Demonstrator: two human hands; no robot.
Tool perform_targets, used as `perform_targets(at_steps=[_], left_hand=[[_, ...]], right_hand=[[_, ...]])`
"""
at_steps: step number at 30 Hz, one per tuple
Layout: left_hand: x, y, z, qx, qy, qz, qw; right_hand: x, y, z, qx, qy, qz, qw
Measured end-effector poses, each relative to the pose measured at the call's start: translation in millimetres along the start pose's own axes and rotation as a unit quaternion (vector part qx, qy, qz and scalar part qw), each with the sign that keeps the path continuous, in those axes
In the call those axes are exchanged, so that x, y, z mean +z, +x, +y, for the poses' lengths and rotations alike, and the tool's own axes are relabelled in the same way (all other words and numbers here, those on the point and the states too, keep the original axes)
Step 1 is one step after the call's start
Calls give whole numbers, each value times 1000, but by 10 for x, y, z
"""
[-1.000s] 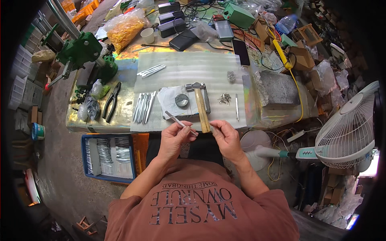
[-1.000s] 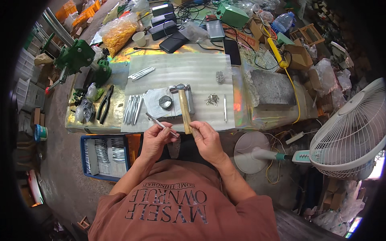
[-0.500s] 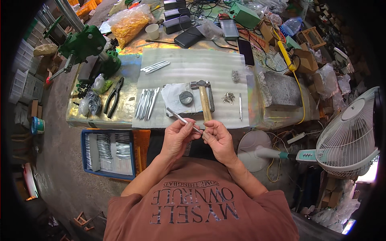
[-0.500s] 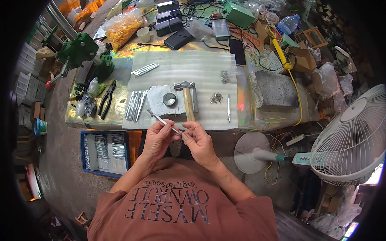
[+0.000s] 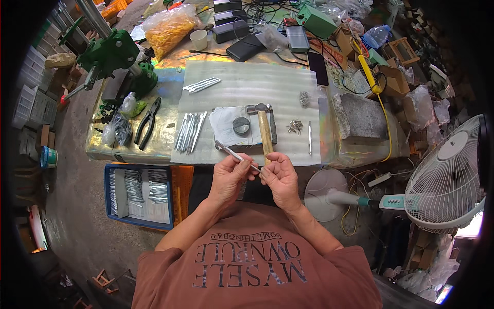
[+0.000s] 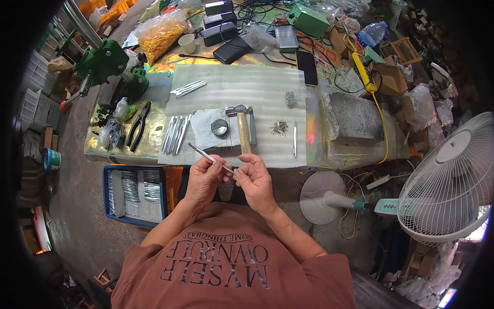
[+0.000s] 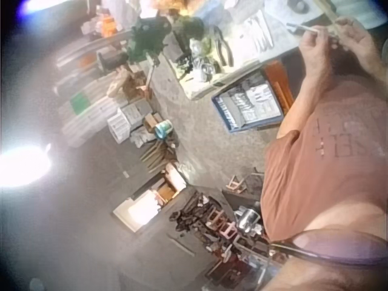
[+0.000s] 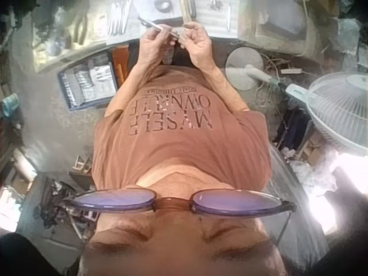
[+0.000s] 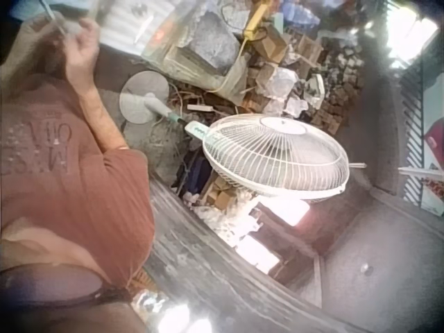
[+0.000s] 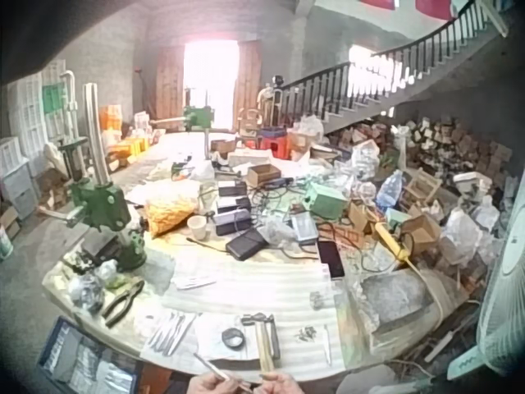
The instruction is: The person assembles small metal parts by inserting metal pins into them and tapping the pins with a hammer.
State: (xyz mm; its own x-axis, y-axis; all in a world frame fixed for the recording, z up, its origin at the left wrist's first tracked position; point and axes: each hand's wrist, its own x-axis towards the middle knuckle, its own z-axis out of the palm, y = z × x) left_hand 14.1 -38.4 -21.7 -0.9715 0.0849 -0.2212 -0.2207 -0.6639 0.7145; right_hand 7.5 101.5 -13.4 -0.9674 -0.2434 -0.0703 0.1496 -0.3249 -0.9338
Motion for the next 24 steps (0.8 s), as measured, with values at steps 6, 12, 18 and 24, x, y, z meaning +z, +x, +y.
perform_targets(at_steps=[6, 12, 18, 24], left_hand=[[-23, 0, 1, 12, 10, 6, 1000], [-20, -6, 28, 26, 11, 13, 1000], [-57, 17, 53, 28, -10, 10, 1000], [-180, 291, 189, 121, 107, 56, 985]], right_hand=[[29, 21, 5, 4, 3, 11, 1000], [20, 29, 42, 4, -35, 7, 999], [20, 27, 51, 6, -41, -11, 999], [-34, -20, 27, 3, -61, -13, 998]])
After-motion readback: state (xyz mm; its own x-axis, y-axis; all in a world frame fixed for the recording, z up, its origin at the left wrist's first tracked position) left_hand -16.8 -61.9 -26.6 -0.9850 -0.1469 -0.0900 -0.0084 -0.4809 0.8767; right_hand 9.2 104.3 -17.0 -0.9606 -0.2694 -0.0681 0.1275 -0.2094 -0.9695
